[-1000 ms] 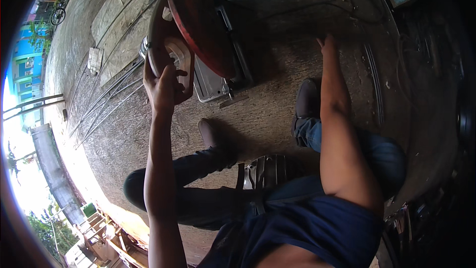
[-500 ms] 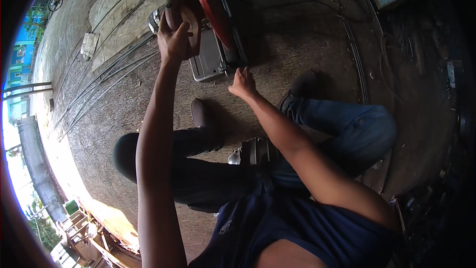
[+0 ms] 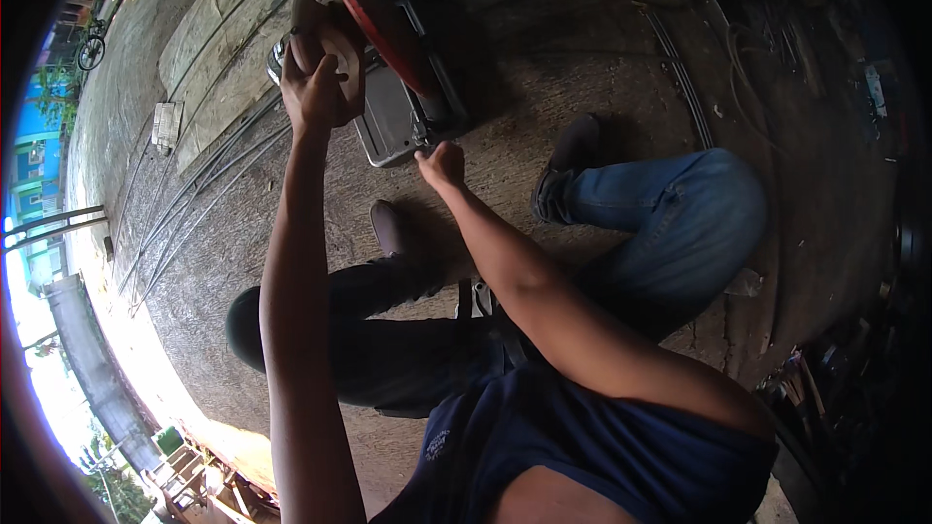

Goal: Cutting and grinding metal rods using a circular chop saw.

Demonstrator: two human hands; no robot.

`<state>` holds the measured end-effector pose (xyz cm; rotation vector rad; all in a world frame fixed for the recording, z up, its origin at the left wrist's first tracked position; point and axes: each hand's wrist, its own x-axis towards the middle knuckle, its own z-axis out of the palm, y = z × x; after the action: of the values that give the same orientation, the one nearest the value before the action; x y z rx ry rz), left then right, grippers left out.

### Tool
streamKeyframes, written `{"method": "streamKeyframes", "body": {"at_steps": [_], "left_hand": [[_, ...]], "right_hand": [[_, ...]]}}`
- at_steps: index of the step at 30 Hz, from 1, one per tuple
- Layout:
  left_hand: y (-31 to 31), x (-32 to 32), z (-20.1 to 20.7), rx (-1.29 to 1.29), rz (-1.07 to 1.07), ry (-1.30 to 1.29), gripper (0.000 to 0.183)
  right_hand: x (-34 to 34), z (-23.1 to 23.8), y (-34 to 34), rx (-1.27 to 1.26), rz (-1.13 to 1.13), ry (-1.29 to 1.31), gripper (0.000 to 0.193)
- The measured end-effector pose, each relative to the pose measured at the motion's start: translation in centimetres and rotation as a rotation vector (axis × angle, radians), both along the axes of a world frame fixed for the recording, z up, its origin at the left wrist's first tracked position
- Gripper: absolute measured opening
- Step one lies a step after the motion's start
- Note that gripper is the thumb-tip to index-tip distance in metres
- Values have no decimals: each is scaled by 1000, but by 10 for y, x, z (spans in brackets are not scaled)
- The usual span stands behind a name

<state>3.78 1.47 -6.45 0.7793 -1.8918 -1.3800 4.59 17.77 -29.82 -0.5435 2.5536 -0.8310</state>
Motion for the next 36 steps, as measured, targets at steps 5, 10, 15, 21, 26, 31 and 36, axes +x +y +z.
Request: {"method": "streamKeyframes", "body": {"at_steps": [5,10,15,21,26,31,36], "left_hand": [[3,0,1,-8,26,-11,54],[9,-8,10,40,55,-144,53],[10,0,10,13,64,-91,53],[8,-4,8,-1,30,-63,53],[11,-10,11,18,24,-43,51],[15,-2,16,50,82,-153,51],[-1,31,12,9,141,-168,53]], "right_hand": [[-11,-58,18,-1043,-829,-1640,26],[16,-53,-1,-844,-1015,-1181,20],[-6,-41,16,-1217,-879,-1607,19],[21,-43,11,-643,-618,-658,31],[-11,-55,3,-1292,-1065,-1487,10],[12,-50,3,-817,-760,-821,13],[21,-52,-12,-1127,-1328,-1831,12]]}}
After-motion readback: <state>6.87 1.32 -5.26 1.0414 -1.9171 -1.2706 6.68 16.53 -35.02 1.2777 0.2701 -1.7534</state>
